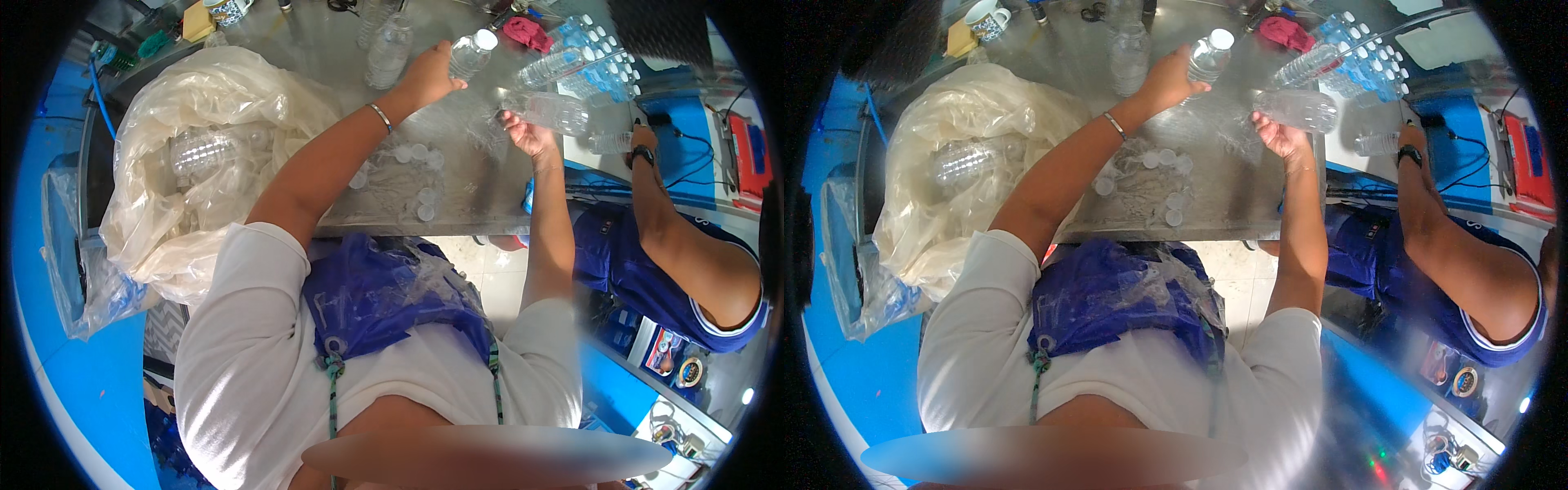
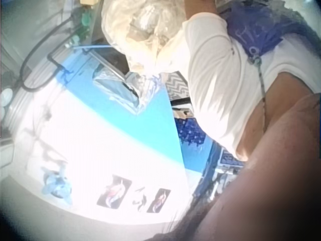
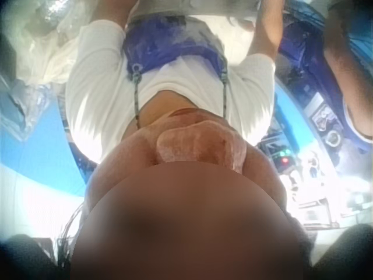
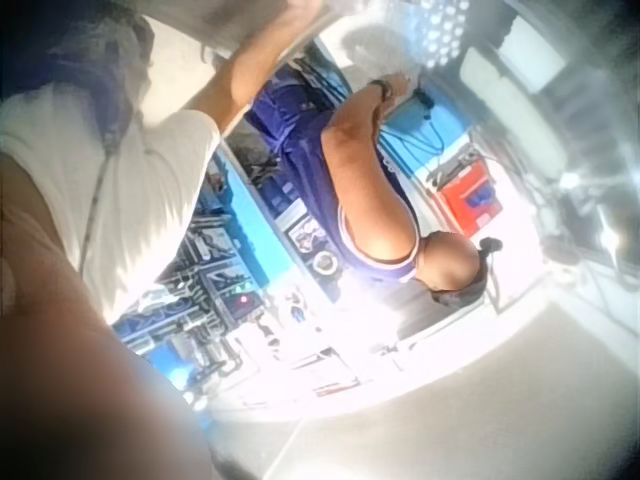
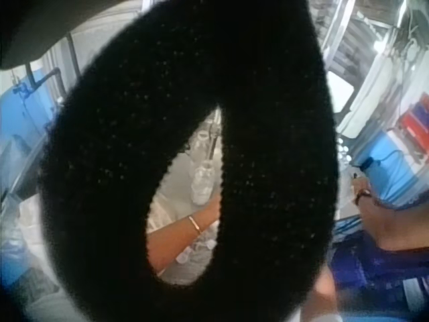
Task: The person repeatedly picks up empty plastic bottles from a metal table, screws on white caps, and places the capped bottles into a large plastic bag. The person also handles a red and white striped cloth at the end.
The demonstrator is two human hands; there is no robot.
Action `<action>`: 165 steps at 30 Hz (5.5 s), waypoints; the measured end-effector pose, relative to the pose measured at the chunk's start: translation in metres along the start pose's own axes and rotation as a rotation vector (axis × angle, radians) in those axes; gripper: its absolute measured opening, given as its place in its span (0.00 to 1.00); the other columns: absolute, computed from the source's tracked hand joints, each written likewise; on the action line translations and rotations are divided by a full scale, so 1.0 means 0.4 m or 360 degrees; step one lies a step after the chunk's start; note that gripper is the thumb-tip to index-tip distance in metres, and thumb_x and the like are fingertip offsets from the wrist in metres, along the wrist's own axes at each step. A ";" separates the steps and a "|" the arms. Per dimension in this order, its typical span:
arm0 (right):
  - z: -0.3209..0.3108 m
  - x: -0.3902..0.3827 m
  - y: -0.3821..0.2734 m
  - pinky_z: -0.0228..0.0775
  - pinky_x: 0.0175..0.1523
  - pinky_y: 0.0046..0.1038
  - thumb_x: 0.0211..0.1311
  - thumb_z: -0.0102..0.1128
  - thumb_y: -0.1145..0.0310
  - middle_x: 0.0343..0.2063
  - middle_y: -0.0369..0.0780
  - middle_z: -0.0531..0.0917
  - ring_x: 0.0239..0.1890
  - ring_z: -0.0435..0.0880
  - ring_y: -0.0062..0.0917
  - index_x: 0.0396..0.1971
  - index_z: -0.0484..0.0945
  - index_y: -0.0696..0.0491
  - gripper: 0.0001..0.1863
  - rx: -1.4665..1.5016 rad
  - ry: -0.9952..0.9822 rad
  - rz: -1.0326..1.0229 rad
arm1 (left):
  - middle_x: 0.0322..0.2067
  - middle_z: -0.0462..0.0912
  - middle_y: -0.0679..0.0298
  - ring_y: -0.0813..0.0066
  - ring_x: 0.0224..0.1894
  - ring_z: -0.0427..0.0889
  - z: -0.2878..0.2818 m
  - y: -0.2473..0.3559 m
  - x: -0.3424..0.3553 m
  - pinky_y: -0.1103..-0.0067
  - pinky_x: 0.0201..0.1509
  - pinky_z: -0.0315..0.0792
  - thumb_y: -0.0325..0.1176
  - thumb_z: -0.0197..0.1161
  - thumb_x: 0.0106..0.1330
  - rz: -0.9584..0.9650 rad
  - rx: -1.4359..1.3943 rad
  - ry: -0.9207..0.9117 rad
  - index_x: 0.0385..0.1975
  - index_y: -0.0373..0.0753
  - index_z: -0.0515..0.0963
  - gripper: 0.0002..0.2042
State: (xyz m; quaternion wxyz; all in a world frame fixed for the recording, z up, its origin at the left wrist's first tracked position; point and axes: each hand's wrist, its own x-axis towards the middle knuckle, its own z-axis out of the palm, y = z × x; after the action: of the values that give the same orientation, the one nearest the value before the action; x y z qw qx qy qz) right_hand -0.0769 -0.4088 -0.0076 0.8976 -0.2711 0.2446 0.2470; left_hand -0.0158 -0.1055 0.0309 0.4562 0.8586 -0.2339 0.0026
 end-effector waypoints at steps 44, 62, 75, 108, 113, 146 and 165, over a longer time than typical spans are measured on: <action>0.520 -0.136 0.312 0.70 0.58 0.40 0.71 0.50 0.61 0.46 0.49 0.81 0.52 0.79 0.44 0.50 0.76 0.60 0.18 -0.0681 -0.0880 -0.1823 | 0.45 0.79 0.49 0.59 0.30 0.84 -0.203 0.178 -0.281 0.67 0.36 0.82 0.35 0.68 0.52 -0.0432 -0.2540 -0.1529 0.54 0.33 0.67 0.29; 0.617 -0.343 0.272 0.63 0.36 0.26 0.72 0.37 0.51 0.26 0.40 0.74 0.28 0.72 0.26 0.33 0.74 0.59 0.25 -0.2659 -0.0094 -0.2021 | 0.37 0.81 0.59 0.70 0.36 0.82 -0.300 0.221 -0.341 0.73 0.38 0.79 0.41 0.75 0.45 -0.0137 -0.1586 -0.1315 0.53 0.31 0.67 0.36; 0.628 -0.360 0.282 0.68 0.33 0.34 0.71 0.40 0.54 0.22 0.47 0.74 0.25 0.77 0.46 0.33 0.72 0.58 0.21 -0.3158 0.0237 -0.1887 | 0.37 0.82 0.53 0.64 0.32 0.84 -0.290 0.236 -0.353 0.74 0.37 0.78 0.37 0.73 0.47 0.0071 -0.0916 -0.0919 0.49 0.32 0.71 0.29; 0.500 -0.379 0.285 0.57 0.31 0.24 0.72 0.33 0.43 0.23 0.37 0.71 0.25 0.66 0.19 0.39 0.73 0.57 0.30 -0.2581 0.0289 -0.1750 | 0.38 0.79 0.48 0.47 0.37 0.81 -0.236 0.282 -0.386 0.63 0.41 0.75 0.35 0.73 0.46 0.0272 0.0214 -0.0140 0.50 0.33 0.69 0.30; 0.526 -0.383 0.312 0.65 0.31 0.35 0.73 0.42 0.52 0.20 0.47 0.75 0.23 0.76 0.38 0.35 0.73 0.56 0.21 -0.2520 0.0593 -0.1718 | 0.41 0.77 0.48 0.47 0.39 0.81 -0.236 0.285 -0.380 0.63 0.41 0.75 0.35 0.72 0.47 0.0356 0.0326 -0.0088 0.50 0.33 0.69 0.30; 0.655 -0.405 0.265 0.77 0.42 0.26 0.46 0.56 0.79 0.37 0.42 0.86 0.31 0.84 0.29 0.42 0.82 0.55 0.19 -0.3224 -0.0193 -0.1724 | 0.35 0.81 0.58 0.73 0.31 0.83 -0.294 0.161 -0.348 0.77 0.36 0.80 0.40 0.71 0.45 -0.0207 -0.1831 -0.1441 0.49 0.31 0.71 0.31; 0.612 -0.312 0.230 0.73 0.43 0.21 0.53 0.54 0.84 0.42 0.35 0.82 0.36 0.77 0.16 0.50 0.79 0.54 0.23 -0.2868 -0.0181 -0.1149 | 0.34 0.82 0.65 0.79 0.34 0.80 -0.278 0.122 -0.336 0.80 0.37 0.75 0.37 0.71 0.45 -0.0158 -0.1319 -0.1028 0.44 0.37 0.76 0.24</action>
State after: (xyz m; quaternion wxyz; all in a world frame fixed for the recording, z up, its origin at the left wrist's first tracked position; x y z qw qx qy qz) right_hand -0.1499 -0.2318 0.2097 0.3857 -0.9030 -0.1779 0.0643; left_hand -0.1320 0.0120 0.1047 0.6617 0.5732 -0.3030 -0.3764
